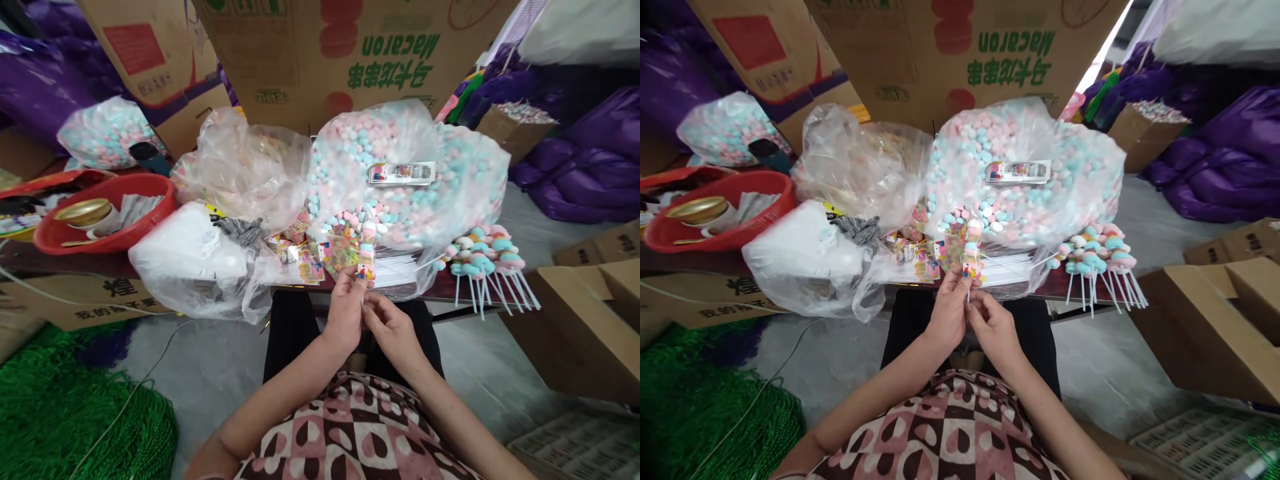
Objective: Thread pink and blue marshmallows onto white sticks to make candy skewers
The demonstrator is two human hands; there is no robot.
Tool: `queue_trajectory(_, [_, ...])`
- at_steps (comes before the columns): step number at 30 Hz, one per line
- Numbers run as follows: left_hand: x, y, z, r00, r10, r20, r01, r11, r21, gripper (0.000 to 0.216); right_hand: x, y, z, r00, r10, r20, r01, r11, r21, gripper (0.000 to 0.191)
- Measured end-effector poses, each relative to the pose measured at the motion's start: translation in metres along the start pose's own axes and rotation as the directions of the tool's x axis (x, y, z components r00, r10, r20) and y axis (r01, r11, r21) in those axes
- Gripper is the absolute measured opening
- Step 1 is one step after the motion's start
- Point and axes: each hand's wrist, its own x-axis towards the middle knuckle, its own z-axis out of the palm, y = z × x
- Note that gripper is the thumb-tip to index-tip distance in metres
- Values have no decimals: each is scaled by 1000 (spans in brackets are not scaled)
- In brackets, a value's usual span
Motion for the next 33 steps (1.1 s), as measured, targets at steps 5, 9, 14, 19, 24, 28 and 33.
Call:
queue_trajectory(5, [3,1,-4,996,72,47,-79,981,177,29,0,-1,3,994,106,29,-109,978,179,29])
queue_trajectory(9, [9,8,-13,930,326,169,-365,786,499,26,-5,-4,1,979,182,87,-199,944,264,30])
queue_trajectory(14, [8,14,-22,866,427,259,-484,591,646,16,-11,-5,-1,993,90,78,-104,974,202,30])
queue_trajectory(19, [7,21,-28,805,488,339,-541,366,758,8,-14,-8,0,1000,11,-20,-9,996,85,26])
queue_trajectory(24, [9,24,-30,744,493,451,-583,149,798,17,-14,-6,4,999,43,20,-46,988,150,26])
queue_trajectory(28, [10,24,-31,727,485,486,-584,65,809,21,-14,-5,6,998,68,9,-68,984,164,28])
queue_trajectory(33, [13,23,-33,717,479,507,-572,-11,820,20,-16,-6,7,996,75,44,-82,979,186,29])
